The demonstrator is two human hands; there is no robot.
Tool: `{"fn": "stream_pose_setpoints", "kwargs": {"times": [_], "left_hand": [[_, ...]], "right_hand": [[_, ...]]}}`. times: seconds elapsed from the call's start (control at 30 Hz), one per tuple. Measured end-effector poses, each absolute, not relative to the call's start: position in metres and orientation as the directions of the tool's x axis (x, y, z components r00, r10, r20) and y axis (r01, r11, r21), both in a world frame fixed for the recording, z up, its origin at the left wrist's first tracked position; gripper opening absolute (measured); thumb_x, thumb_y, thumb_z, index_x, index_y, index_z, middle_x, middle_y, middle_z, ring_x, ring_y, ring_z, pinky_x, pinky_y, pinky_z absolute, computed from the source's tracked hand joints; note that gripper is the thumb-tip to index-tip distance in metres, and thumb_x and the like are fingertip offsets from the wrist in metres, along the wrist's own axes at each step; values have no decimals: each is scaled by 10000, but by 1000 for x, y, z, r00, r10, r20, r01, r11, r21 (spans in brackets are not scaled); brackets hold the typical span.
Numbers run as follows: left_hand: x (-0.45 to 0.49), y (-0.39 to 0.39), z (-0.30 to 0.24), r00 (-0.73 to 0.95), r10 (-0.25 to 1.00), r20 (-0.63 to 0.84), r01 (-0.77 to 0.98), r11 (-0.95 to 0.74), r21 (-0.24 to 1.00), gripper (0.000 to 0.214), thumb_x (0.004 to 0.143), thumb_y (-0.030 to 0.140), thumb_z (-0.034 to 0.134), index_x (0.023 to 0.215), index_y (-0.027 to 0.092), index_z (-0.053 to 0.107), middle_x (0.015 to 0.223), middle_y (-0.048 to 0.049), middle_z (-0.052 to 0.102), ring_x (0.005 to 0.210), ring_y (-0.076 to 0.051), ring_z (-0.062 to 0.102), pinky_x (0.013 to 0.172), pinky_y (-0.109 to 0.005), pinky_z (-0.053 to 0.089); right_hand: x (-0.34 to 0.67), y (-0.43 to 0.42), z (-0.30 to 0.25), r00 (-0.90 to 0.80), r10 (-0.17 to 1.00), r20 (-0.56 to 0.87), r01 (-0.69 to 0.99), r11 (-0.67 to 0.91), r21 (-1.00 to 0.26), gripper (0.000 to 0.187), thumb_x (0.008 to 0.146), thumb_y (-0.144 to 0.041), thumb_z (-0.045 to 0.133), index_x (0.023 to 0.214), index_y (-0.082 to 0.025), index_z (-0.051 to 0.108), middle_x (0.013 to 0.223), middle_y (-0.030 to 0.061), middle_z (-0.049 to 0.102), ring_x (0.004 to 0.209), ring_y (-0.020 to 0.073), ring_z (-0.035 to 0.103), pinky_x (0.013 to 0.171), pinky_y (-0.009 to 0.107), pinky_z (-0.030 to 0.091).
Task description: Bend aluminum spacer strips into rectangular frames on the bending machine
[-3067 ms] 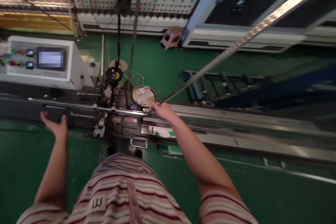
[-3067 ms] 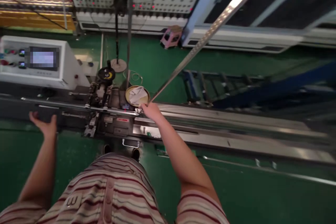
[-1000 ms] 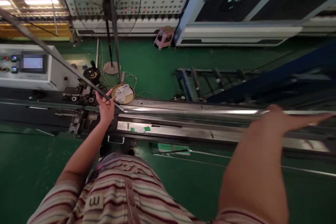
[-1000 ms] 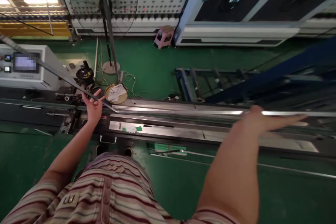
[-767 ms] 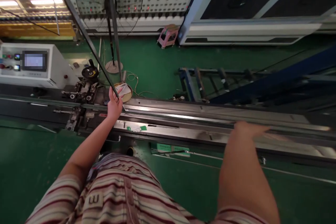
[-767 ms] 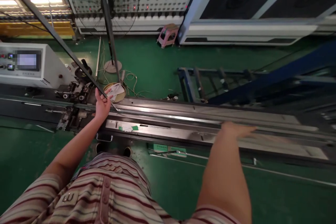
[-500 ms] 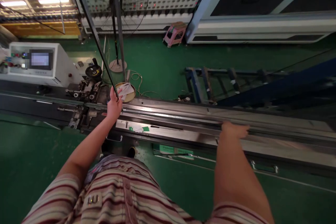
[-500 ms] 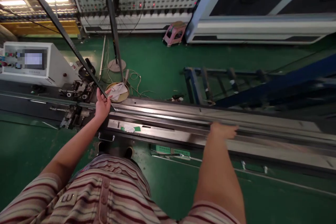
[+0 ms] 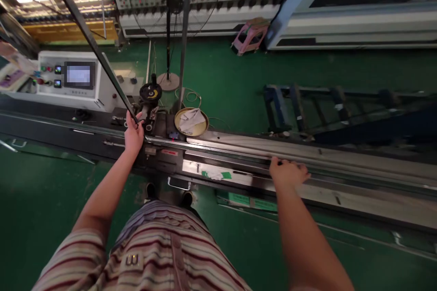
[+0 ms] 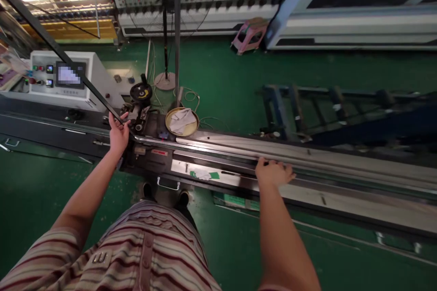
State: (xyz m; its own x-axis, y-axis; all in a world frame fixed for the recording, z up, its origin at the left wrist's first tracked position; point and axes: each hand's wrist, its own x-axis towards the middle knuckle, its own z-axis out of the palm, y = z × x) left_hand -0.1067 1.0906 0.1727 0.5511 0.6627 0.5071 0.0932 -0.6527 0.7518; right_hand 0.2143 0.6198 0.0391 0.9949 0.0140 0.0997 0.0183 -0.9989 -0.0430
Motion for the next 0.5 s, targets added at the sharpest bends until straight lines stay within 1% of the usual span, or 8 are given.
{"fn": "stream_pose_setpoints", "kwargs": {"times": [0.07,0.13,0.27,0.33,0.43,0.5], "left_hand": [[-123,1117,173,531,681,504,106,-643,758,762,964,164,457,1582,261,22,1397,-150,591,1067,-172,703,884,-275,576],[-140,1142,174,514,698,499,120,-634,764,753,962,159,456,1580,250,35,1395,-148,593,1048,-167,707,866,-260,576],[-174,1189,180,489,730,478,140,-606,783,735,963,178,481,1577,203,78,1390,-172,593,1045,-175,706,857,-246,565],[-191,1213,183,463,755,464,138,-579,804,760,952,179,512,1576,179,79,1383,-187,595,1039,-176,707,874,-247,557],[-215,1250,187,434,775,459,171,-571,803,797,930,144,534,1575,151,65,1369,-196,603,1019,-173,711,881,-253,554],[-233,1275,191,419,780,465,214,-582,784,815,912,109,538,1571,137,60,1350,-192,618,1000,-168,714,867,-254,559]], "right_hand": [[200,647,39,993,61,98,62,-998,-9,520,944,-430,410,1114,-53,726,1137,259,667,1303,380,432,1081,583,293],[184,675,40,990,98,101,96,-995,20,530,945,-431,410,1092,-34,728,1107,264,675,1269,381,467,1071,580,308],[148,730,49,986,149,80,143,-987,71,545,948,-432,412,1041,-9,742,1027,269,686,1118,374,568,1051,570,314],[129,756,55,981,177,81,170,-982,86,555,949,-443,413,1021,-6,748,999,264,693,1064,371,589,1049,567,306],[103,792,62,967,240,90,233,-969,76,568,962,-448,383,996,-16,750,1004,261,696,1062,369,592,1052,569,294],[87,814,63,954,286,90,284,-958,39,574,974,-444,347,1008,-28,742,1032,262,693,1096,365,583,1062,578,280]]}}
